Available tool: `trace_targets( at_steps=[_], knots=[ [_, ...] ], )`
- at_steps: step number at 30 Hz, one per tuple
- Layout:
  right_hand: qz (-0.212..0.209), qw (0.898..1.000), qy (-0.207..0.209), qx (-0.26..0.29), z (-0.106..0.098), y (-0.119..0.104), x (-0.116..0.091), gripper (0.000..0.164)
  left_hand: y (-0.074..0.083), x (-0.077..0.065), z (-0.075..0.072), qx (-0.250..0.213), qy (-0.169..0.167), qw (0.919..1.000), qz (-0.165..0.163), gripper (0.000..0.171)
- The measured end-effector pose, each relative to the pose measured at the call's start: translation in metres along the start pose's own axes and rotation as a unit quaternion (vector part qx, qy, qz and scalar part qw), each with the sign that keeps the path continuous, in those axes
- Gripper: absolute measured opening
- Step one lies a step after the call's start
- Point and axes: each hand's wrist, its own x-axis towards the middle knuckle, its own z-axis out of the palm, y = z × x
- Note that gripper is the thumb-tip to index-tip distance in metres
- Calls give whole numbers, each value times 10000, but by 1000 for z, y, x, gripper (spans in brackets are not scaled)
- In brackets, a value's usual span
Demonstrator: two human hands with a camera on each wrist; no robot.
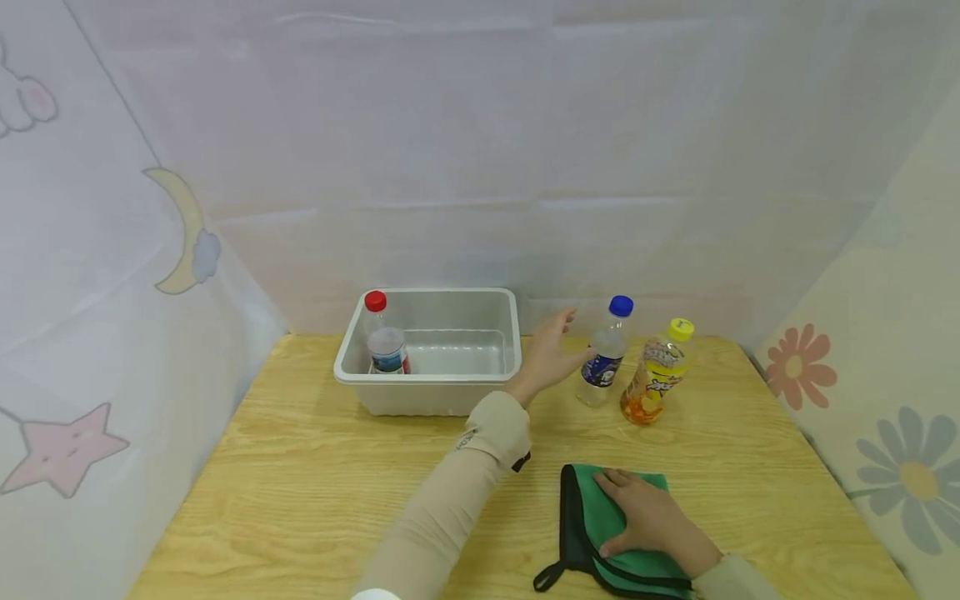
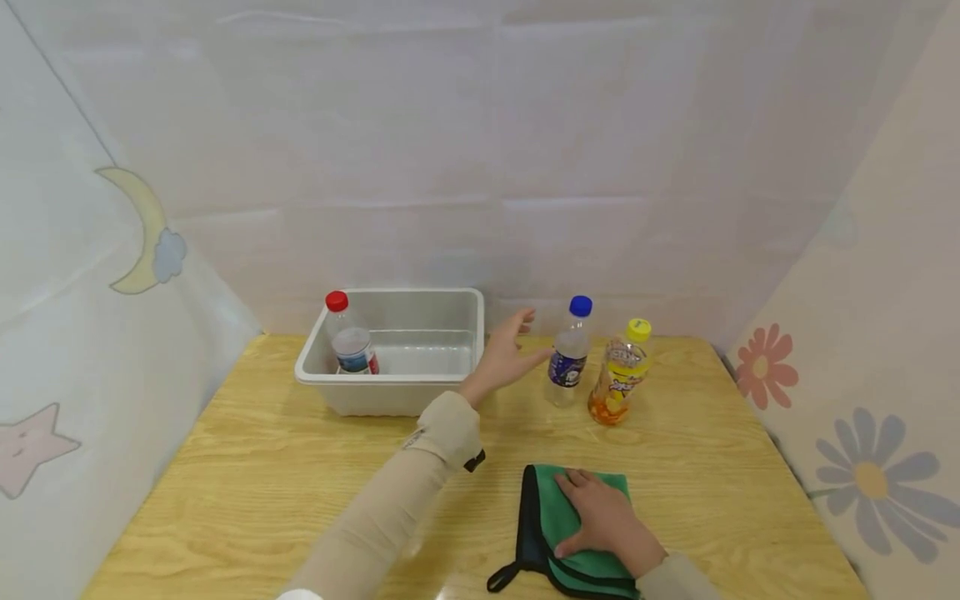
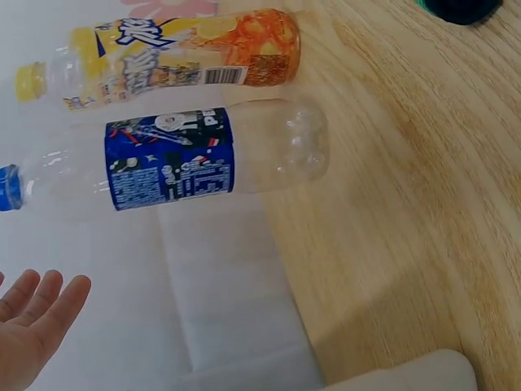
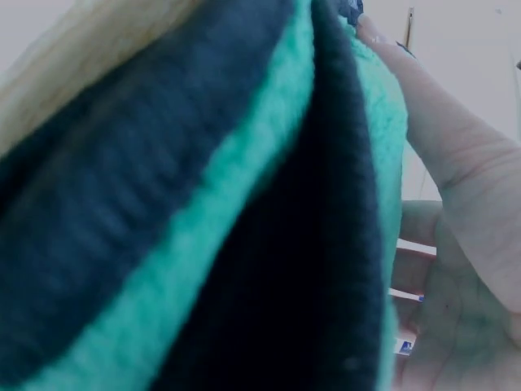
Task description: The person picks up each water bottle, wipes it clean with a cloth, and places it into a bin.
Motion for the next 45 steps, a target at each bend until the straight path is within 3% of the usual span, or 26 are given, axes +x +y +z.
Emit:
trace_targets(
  at_steps=[12,17,25,28,32,37,45],
  knots=[
    [69,9998,-97,-175,5,-6,1,106,-7,20,26,362,-216,9990,-132,75],
    [164,9997,-38,-203,5,-11,1,97,-7,23,34,385,-210,9990,-115,76],
    [-94,9985,428,-318,7,-12,-4,68,-4,27,42,355,-90,9992,-132,76],
    [-227,9979,590,-106,7,-10,-7,53,-2,28,44,349,-79,9993,-99,75],
    [-376,9951,624,668,3,-5,-13,39,-3,30,47,455,-89,9989,-45,74],
    [-458,9873,720,1343,-5,1,-21,36,-5,31,49,442,-51,9990,-4,74],
    [-423,9817,1161,1449,-16,6,-37,38,-6,32,51,283,-97,9995,27,72]
  ],
)
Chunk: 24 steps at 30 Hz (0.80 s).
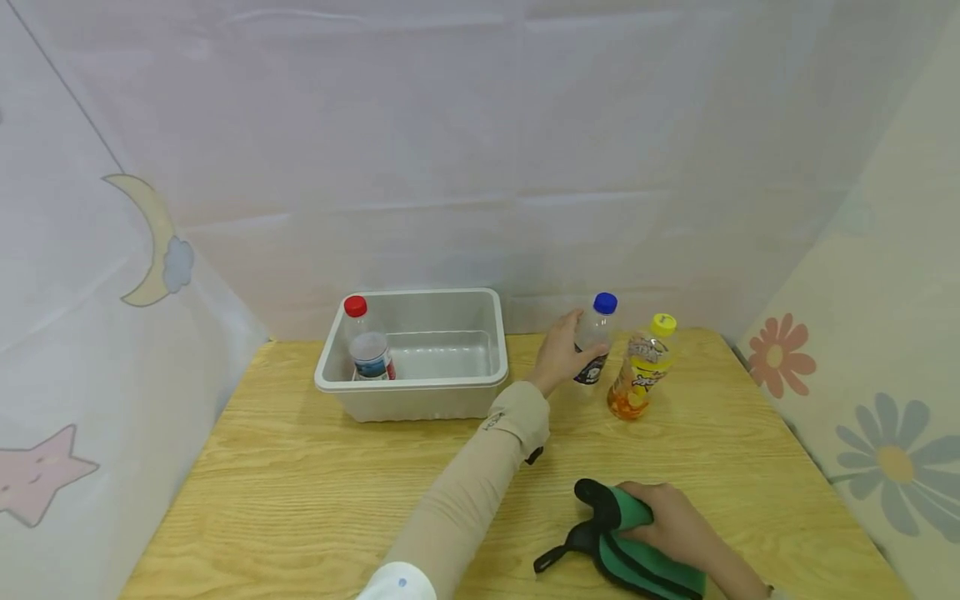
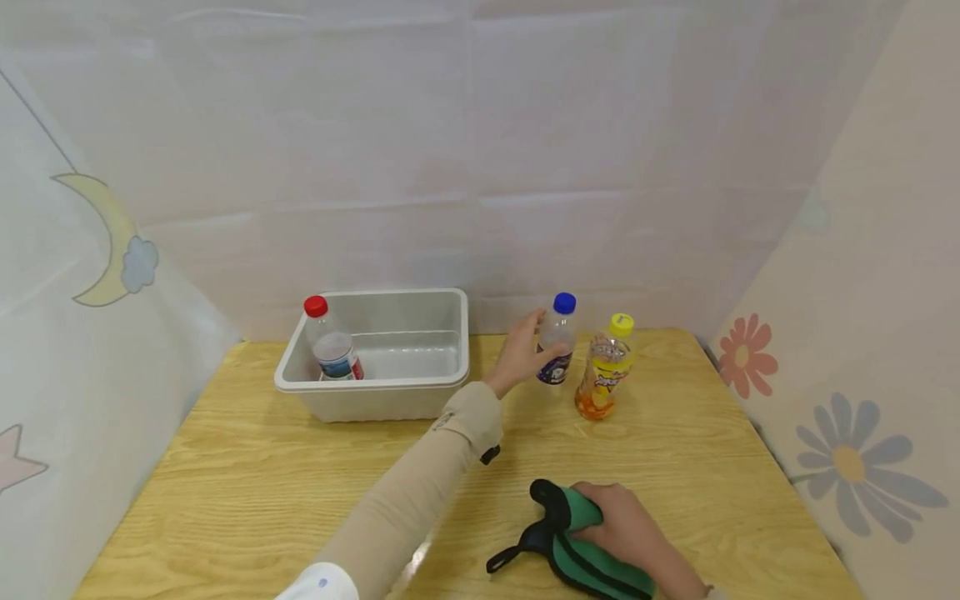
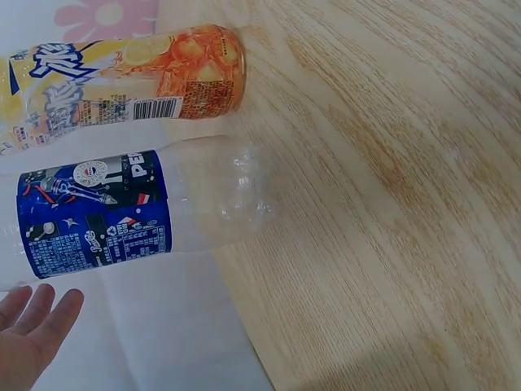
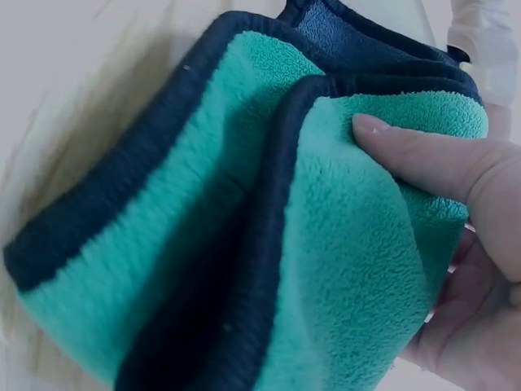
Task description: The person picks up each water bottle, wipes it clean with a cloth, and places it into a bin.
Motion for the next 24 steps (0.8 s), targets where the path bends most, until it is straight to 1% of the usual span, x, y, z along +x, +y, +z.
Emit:
trace_targets(
  at_steps=[6,8,13,15,19,21,24],
  knots=[
    [71,9989,451,54,-12,0,-7,40,1,-3,-2,-81,-122,9999,70,69],
    [-8,9977,668,73,-15,2,-9,40,1,-4,-4,-125,-205,9997,97,69],
    [-276,9899,1388,54,-18,4,-8,45,4,-9,-11,-47,-273,9994,218,68],
    [-298,9861,1634,80,-19,5,-9,48,5,-11,-12,15,-256,9993,273,68],
    [-32,9817,1894,193,-22,6,-10,48,3,-13,-12,7,-286,9993,248,70],
    [228,9798,1967,281,-24,6,-10,48,3,-15,-13,28,-310,9992,249,70],
    [697,9762,1969,582,-27,4,-11,47,2,-19,-14,87,-328,9989,324,71]
  ],
)
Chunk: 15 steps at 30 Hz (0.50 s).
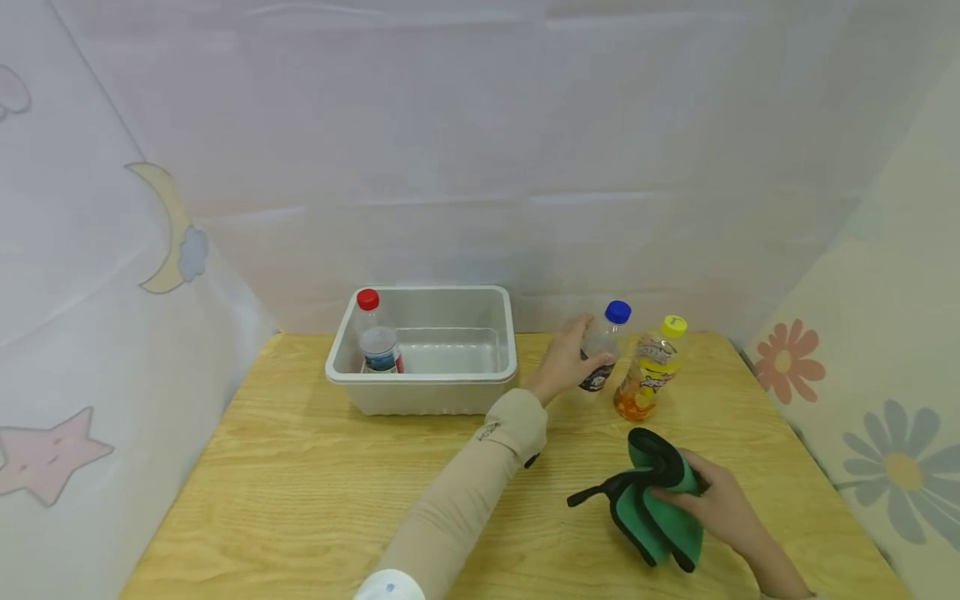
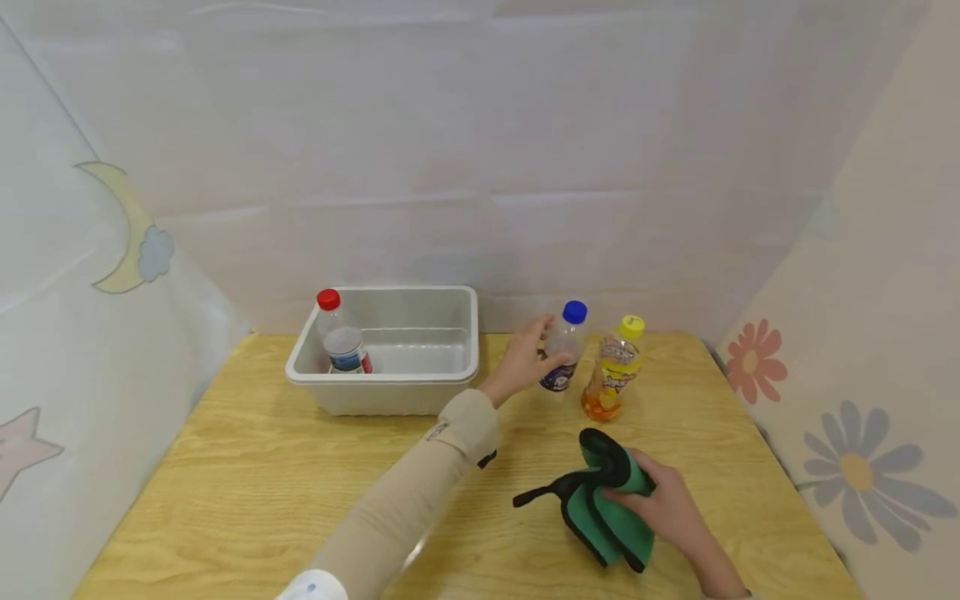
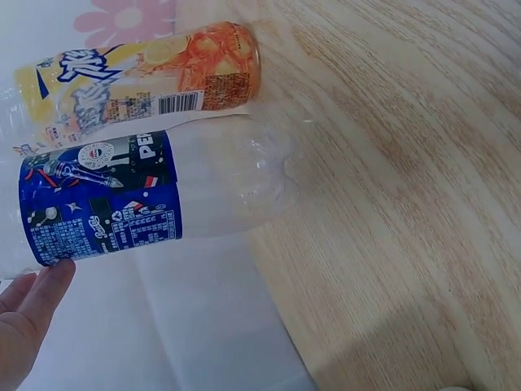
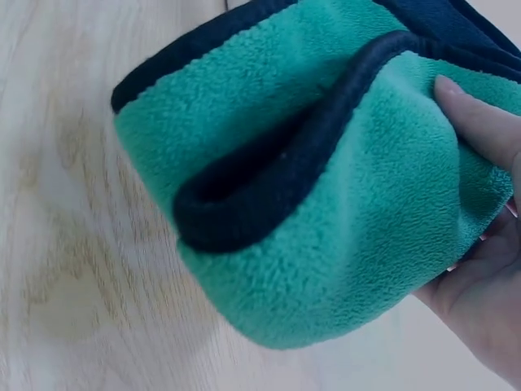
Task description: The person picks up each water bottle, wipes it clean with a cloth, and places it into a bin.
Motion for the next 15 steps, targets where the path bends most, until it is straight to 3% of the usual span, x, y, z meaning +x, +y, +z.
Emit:
trace_targets(
  at_steps=[4,7,15],
  knots=[
    [541,9980,47,333,-3,-2,1,45,2,-6,-3,115,37,9998,171,72],
    [709,9961,166,507,-5,-3,1,43,4,-11,-6,160,53,9995,264,73],
    [609,9884,302,1356,-8,-4,3,36,7,-27,-13,5,48,9994,332,72]
  ],
)
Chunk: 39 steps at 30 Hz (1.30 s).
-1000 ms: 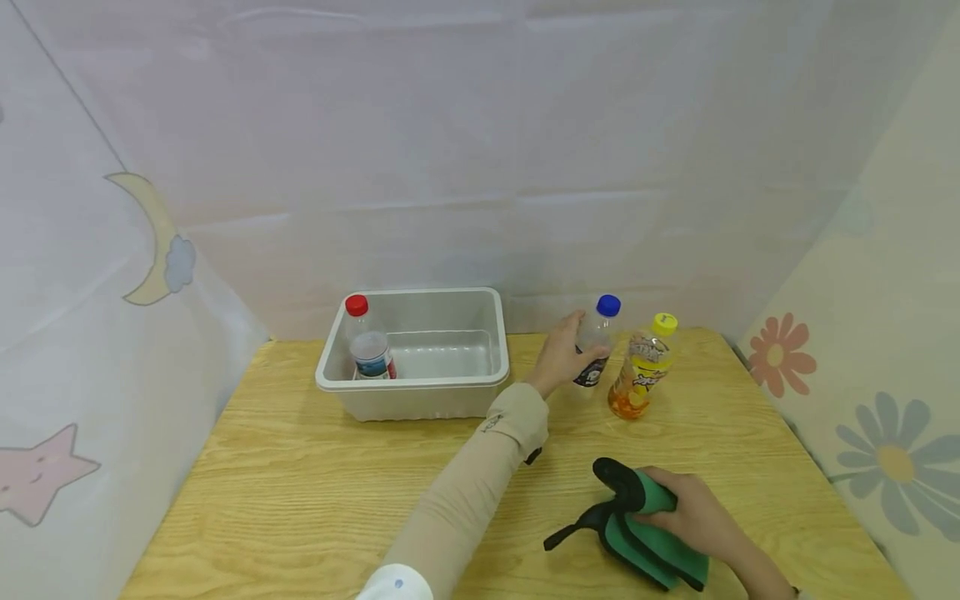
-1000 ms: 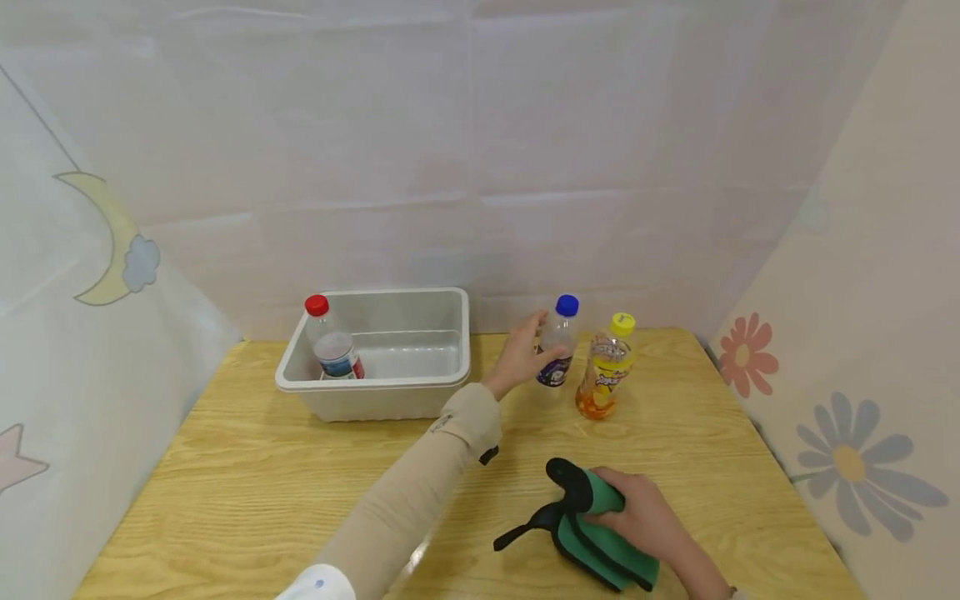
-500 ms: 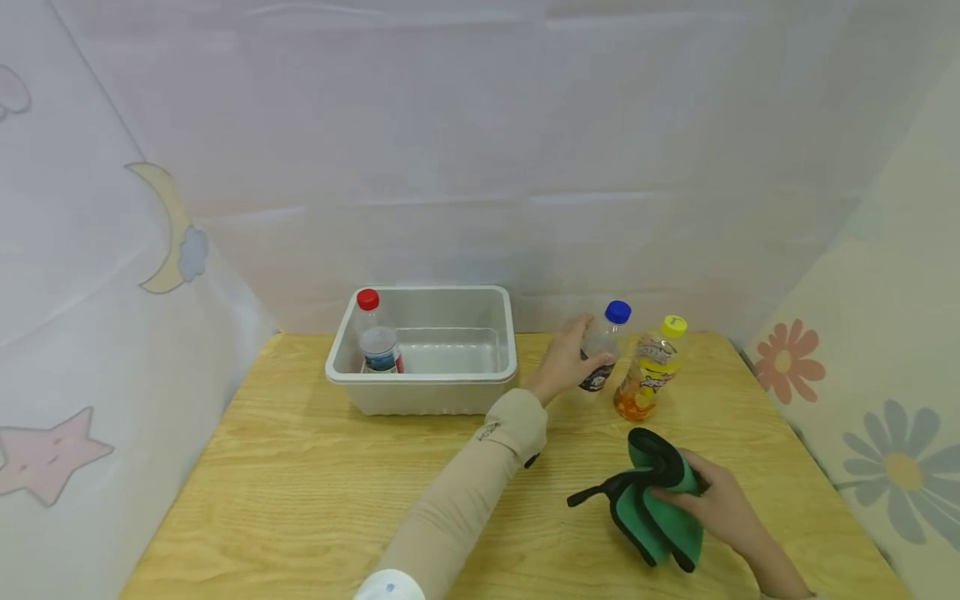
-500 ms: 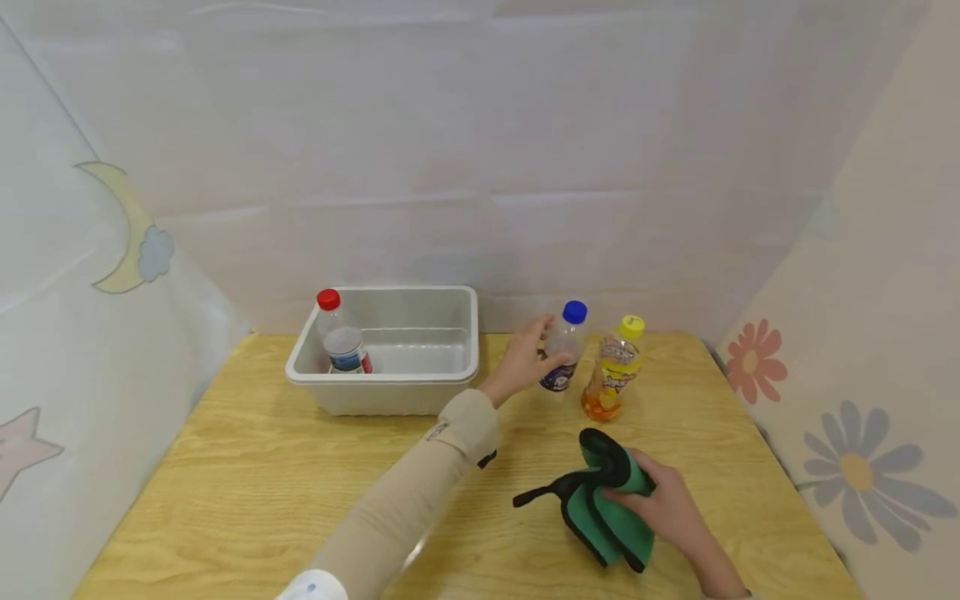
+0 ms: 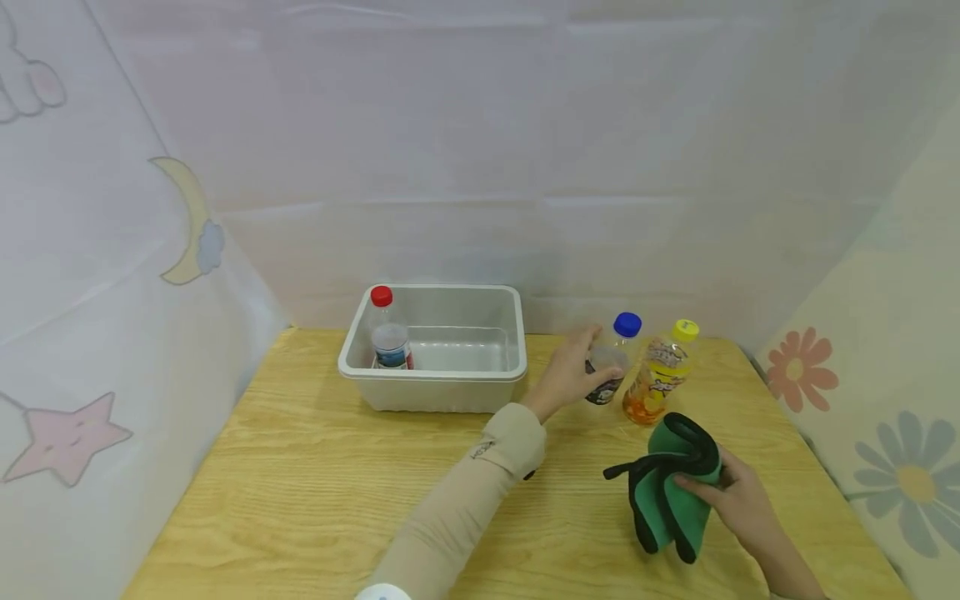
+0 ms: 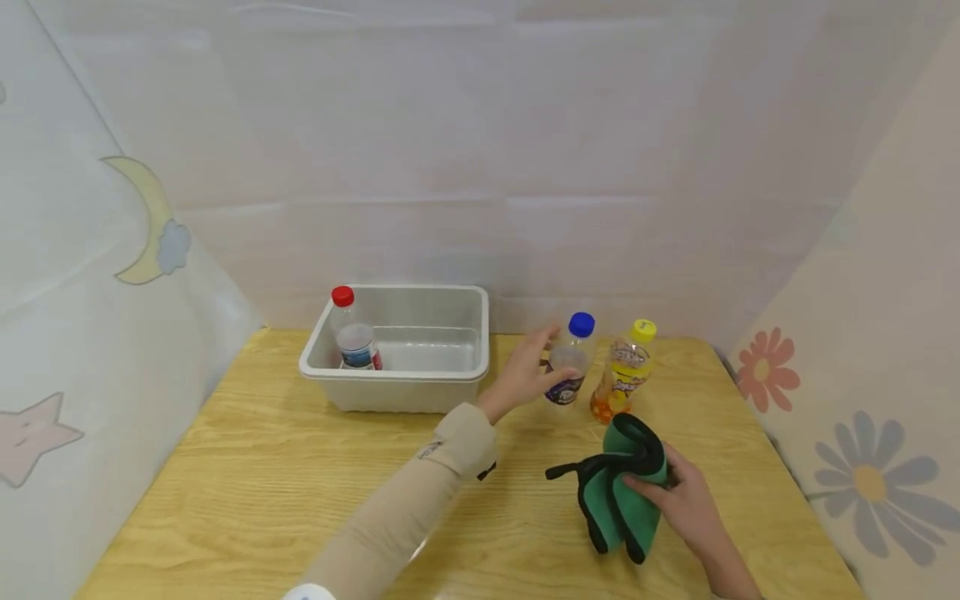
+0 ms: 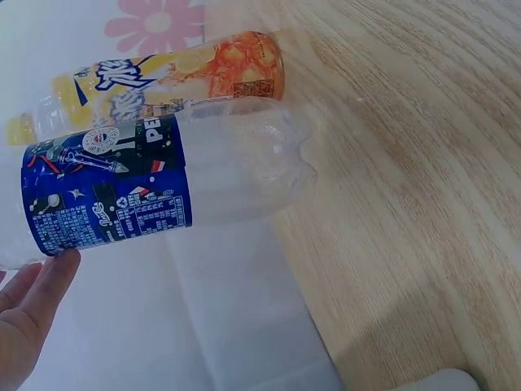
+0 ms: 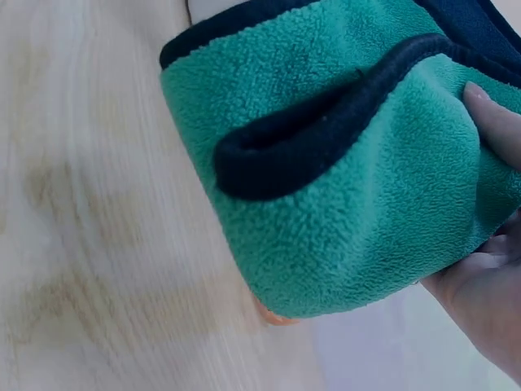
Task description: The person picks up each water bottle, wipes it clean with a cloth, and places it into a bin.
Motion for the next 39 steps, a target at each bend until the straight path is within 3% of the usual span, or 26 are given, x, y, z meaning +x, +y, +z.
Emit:
trace_targets(
  at_steps=[5,10,15,24,30,34,39],
  knots=[
    [-71,9993,1,354,-1,0,3,40,2,-9,-4,108,50,9998,154,71],
    [-55,9994,92,337,-1,-3,6,39,3,-19,-11,202,143,9993,274,68],
    [-16,9968,127,788,-1,-5,7,40,4,-29,-19,258,229,9989,309,67],
    [-237,9930,152,1144,-3,-7,7,42,7,-47,-28,-66,224,9995,214,69],
    [-344,9869,66,1574,-1,-8,8,41,5,-59,-33,-259,355,9980,446,66],
    [-376,9858,84,1633,1,-7,8,41,2,-67,-36,-420,552,9955,652,65],
    [-337,9856,100,1652,4,-8,9,41,-1,-76,-43,-657,760,9926,678,64]
  ],
)
